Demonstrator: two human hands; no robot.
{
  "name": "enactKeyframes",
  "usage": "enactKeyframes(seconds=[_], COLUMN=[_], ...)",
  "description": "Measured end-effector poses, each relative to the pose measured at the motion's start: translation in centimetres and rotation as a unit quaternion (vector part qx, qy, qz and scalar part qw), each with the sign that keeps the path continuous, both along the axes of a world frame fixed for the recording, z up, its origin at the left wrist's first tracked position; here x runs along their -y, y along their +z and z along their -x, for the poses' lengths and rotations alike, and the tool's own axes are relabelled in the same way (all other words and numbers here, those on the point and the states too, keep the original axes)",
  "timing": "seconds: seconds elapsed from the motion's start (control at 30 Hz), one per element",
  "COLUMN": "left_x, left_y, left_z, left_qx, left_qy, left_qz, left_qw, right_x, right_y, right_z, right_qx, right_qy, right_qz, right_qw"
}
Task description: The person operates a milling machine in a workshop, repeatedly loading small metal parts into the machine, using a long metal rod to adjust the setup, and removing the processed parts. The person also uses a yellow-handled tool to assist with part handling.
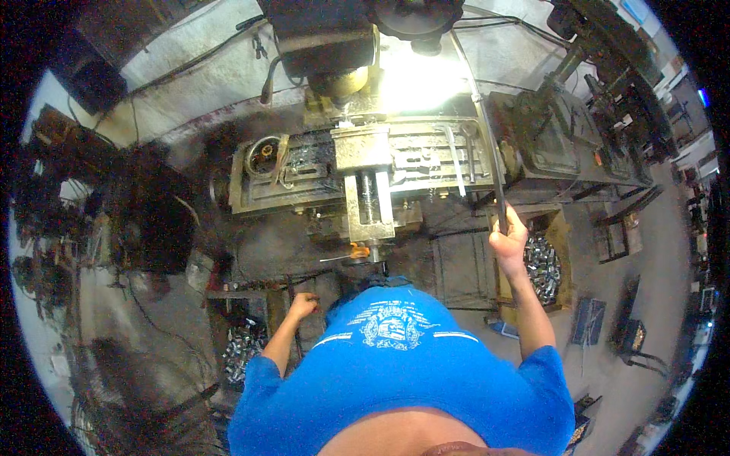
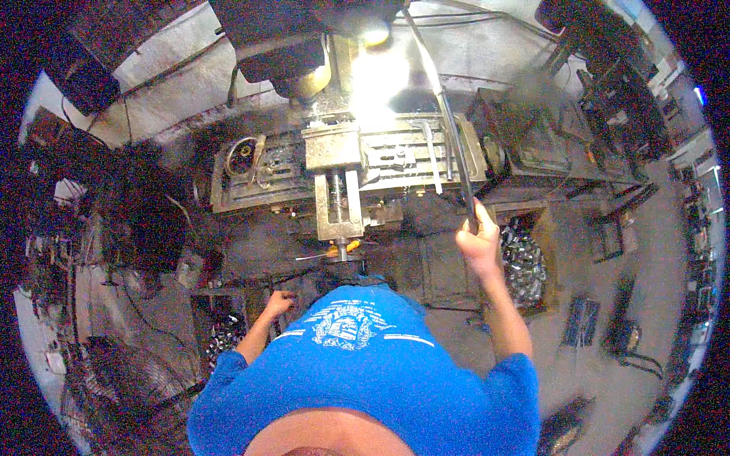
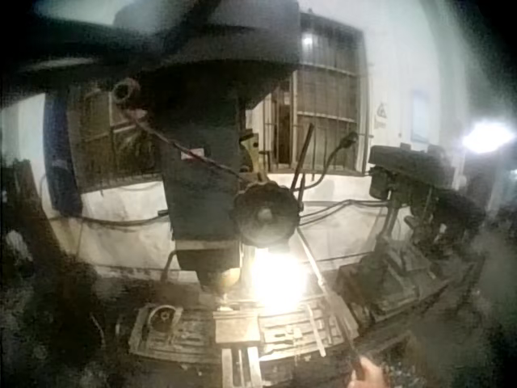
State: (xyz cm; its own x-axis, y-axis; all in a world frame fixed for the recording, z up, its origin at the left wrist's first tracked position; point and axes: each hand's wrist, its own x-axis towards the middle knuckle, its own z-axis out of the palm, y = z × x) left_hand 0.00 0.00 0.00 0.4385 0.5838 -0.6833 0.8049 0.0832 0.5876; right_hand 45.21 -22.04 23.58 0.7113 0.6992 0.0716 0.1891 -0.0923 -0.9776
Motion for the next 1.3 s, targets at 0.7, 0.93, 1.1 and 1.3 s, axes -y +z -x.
enactKeyframes(seconds=[0.7,0.93,1.1,1.3], left_x=[-15.2,-22.3,-22.4,-21.7], left_y=[15.3,16.1,18.3,20.0], left_z=[-16.7,-25.9,-29.9,-30.5], left_qx=[0.398,0.411,0.398,0.39], left_qy=[0.117,0.145,0.185,0.229], left_qz=[-0.021,-0.046,-0.018,0.042], left_qw=[0.909,0.899,0.898,0.891], right_x=[2.3,17.7,14.2,13.8], right_y=[5.3,11.5,5.2,3.9], right_z=[1.6,2.2,4.6,5.7], right_qx=[0.081,-0.09,-0.087,-0.148], right_qy=[-0.092,0.071,-0.067,-0.159], right_qz=[0.036,-0.395,-0.202,-0.189], right_qw=[0.992,0.911,0.973,0.958])
